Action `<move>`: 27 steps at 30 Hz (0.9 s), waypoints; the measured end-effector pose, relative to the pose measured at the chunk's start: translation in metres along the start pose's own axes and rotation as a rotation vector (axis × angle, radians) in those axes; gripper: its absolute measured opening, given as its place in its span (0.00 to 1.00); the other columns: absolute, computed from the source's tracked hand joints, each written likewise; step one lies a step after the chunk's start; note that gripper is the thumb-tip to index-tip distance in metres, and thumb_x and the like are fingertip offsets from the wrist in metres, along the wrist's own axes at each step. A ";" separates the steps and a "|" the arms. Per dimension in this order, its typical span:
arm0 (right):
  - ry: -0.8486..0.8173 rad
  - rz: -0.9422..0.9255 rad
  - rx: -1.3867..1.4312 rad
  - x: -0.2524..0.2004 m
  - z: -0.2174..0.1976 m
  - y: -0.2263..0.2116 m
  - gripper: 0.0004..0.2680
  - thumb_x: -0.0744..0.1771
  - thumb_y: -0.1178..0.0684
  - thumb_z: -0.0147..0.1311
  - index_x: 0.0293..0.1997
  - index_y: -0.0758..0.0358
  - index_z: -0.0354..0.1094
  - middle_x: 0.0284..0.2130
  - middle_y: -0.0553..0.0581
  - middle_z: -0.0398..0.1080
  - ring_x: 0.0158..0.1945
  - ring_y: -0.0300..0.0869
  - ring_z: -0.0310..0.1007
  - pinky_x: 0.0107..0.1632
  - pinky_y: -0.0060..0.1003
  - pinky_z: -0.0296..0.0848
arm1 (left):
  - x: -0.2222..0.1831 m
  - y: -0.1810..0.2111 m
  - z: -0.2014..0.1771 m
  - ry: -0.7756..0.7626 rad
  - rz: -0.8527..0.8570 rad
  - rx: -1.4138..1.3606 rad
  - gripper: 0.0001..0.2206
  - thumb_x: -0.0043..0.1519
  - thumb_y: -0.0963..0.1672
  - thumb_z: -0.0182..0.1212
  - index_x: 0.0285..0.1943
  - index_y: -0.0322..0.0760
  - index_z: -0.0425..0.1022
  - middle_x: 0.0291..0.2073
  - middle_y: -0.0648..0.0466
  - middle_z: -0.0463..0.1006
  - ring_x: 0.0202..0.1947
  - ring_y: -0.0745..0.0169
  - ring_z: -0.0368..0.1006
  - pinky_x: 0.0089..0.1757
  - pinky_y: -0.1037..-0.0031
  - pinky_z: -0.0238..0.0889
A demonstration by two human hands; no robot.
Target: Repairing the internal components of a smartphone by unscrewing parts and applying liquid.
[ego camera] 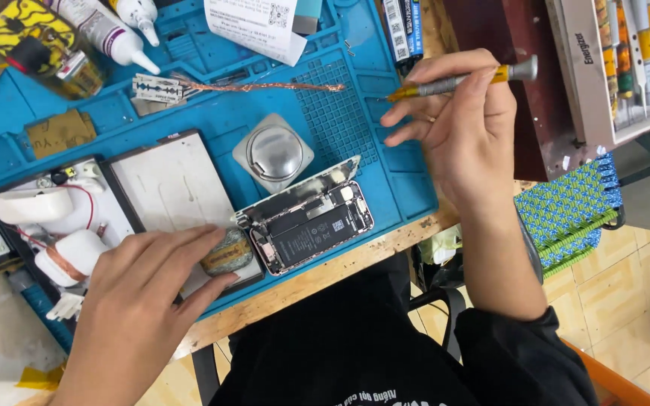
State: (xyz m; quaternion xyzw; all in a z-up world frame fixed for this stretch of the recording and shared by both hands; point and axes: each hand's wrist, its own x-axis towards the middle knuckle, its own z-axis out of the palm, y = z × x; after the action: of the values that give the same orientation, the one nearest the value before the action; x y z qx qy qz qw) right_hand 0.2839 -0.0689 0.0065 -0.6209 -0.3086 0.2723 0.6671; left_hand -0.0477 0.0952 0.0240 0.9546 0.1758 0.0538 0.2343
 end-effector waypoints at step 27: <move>-0.262 0.240 -0.211 0.011 0.002 -0.007 0.20 0.76 0.35 0.34 0.57 0.66 0.57 0.52 0.77 0.75 0.57 0.60 0.86 0.56 0.42 0.90 | -0.003 -0.003 0.005 -0.019 -0.050 0.079 0.22 0.65 0.53 0.69 0.67 0.50 0.79 0.61 0.63 0.83 0.53 0.61 0.79 0.52 0.66 0.65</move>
State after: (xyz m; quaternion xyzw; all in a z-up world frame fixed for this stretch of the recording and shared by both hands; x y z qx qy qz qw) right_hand 0.2898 -0.0600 0.0144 -0.6791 -0.3435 0.3944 0.5151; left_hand -0.0501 0.0948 0.0180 0.9589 0.1993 0.0321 0.1993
